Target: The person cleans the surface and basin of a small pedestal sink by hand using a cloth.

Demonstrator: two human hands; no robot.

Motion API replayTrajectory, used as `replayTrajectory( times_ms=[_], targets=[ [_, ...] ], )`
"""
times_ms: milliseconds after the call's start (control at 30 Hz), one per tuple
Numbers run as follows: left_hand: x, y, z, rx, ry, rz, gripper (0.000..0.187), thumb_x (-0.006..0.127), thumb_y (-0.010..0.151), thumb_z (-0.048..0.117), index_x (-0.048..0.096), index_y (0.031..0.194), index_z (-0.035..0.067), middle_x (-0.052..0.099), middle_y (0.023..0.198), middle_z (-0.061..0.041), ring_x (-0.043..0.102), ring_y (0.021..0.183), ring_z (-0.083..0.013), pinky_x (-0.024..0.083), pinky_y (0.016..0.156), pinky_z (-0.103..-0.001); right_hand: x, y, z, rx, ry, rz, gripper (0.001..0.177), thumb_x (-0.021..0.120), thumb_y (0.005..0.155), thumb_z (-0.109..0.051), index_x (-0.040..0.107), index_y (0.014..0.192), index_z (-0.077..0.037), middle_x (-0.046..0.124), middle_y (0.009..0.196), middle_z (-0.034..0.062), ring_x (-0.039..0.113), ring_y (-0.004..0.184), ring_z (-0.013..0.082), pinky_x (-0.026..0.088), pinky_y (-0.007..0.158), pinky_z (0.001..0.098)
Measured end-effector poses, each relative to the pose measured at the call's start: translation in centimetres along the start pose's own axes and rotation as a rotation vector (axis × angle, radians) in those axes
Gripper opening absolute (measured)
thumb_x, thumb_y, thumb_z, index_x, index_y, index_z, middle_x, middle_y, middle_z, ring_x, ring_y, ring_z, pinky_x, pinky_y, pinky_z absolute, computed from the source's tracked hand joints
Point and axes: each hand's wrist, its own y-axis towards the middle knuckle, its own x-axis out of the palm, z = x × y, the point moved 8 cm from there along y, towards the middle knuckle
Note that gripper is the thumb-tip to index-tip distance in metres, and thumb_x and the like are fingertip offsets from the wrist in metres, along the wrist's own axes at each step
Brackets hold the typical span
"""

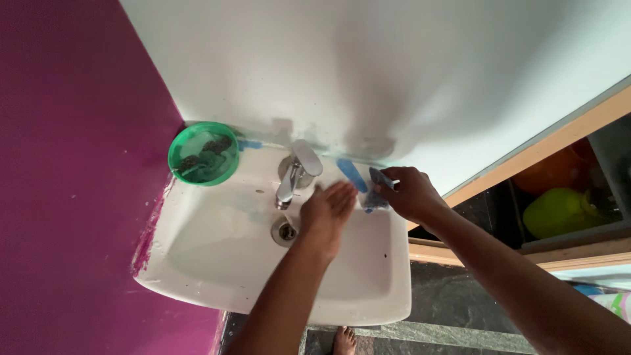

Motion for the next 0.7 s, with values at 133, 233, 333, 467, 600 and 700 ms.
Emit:
replayTrajectory(
  times_ms=[133, 233, 333, 467, 600, 700],
  targets=[
    [3.5, -1.5, 0.7, -0.026, 0.181, 0.113, 0.065, 0.045, 0.107, 0.044, 0.026, 0.161, 0.013, 0.034, 0.163, -0.009, 0.032, 0.152, -0.0218, 0.03, 0.122, -0.04, -0.8, 0.4, -0.3, -0.091, -0.019, 0.011, 0.041, 0.07, 0.094, -0.029, 0.068, 0.133, -0.017, 0.078, 0.112, 0.0122, 0.075, 0.105, 0.0244, 0.059, 0.093, 0.0422],
    [-2.1, -3.5, 0.4, 0.094, 0.2, 0.094, 0.043, 0.058, 0.101, 0.034, 0.056, 0.14, 0.014, 0.06, 0.134, -0.004, 0.057, 0.113, -0.0137, 0.044, 0.087, -0.029, -1.7, 0.5, -0.2, -0.146, 0.015, 0.024, 0.039, 0.071, 0.092, -0.027, 0.07, 0.13, -0.015, 0.078, 0.115, 0.01, 0.074, 0.109, 0.0234, 0.059, 0.094, 0.0426],
    [-9.4, -4.8, 2.4, 0.186, 0.128, 0.189, 0.016, 0.065, 0.1, 0.014, 0.065, 0.116, 0.011, 0.061, 0.104, -0.009, 0.063, 0.079, -0.0159, 0.053, 0.065, -0.026, -2.0, 0.6, 0.0, -0.197, -0.01, 0.02, 0.04, 0.07, 0.093, -0.027, 0.067, 0.129, -0.012, 0.074, 0.124, 0.0063, 0.07, 0.114, 0.0229, 0.059, 0.095, 0.043],
    [-11.8, -3.7, 6.7, 0.216, -0.155, 0.285, 0.045, 0.038, 0.108, 0.033, 0.06, 0.111, -0.006, 0.064, 0.107, -0.015, 0.07, 0.089, -0.0243, 0.063, 0.081, -0.029, -1.7, 0.1, -0.5, -0.212, -0.004, 0.013, 0.045, 0.075, 0.09, -0.027, 0.065, 0.129, -0.008, 0.075, 0.122, 0.0081, 0.071, 0.114, 0.023, 0.058, 0.099, 0.0415],
    [-11.1, 0.3, 6.5, 0.199, -0.27, 0.192, 0.038, 0.041, 0.11, 0.029, 0.056, 0.11, -0.006, 0.062, 0.11, -0.016, 0.069, 0.097, -0.0273, 0.066, 0.087, -0.032, -1.4, -0.3, -1.0, -0.217, 0.007, 0.008, 0.044, 0.076, 0.088, -0.024, 0.066, 0.128, -0.009, 0.074, 0.123, 0.0072, 0.071, 0.114, 0.0224, 0.059, 0.098, 0.0402],
    [-9.5, 2.3, 2.9, 0.24, -0.163, -0.032, 0.023, 0.047, 0.108, 0.016, 0.057, 0.107, -0.004, 0.062, 0.109, -0.023, 0.069, 0.093, -0.029, 0.062, 0.082, -0.033, -1.7, -0.5, -0.6, -0.234, 0.025, 0.021, 0.042, 0.075, 0.089, -0.024, 0.067, 0.129, -0.012, 0.074, 0.125, 0.006, 0.07, 0.116, 0.0222, 0.058, 0.097, 0.0405]
  ],
)
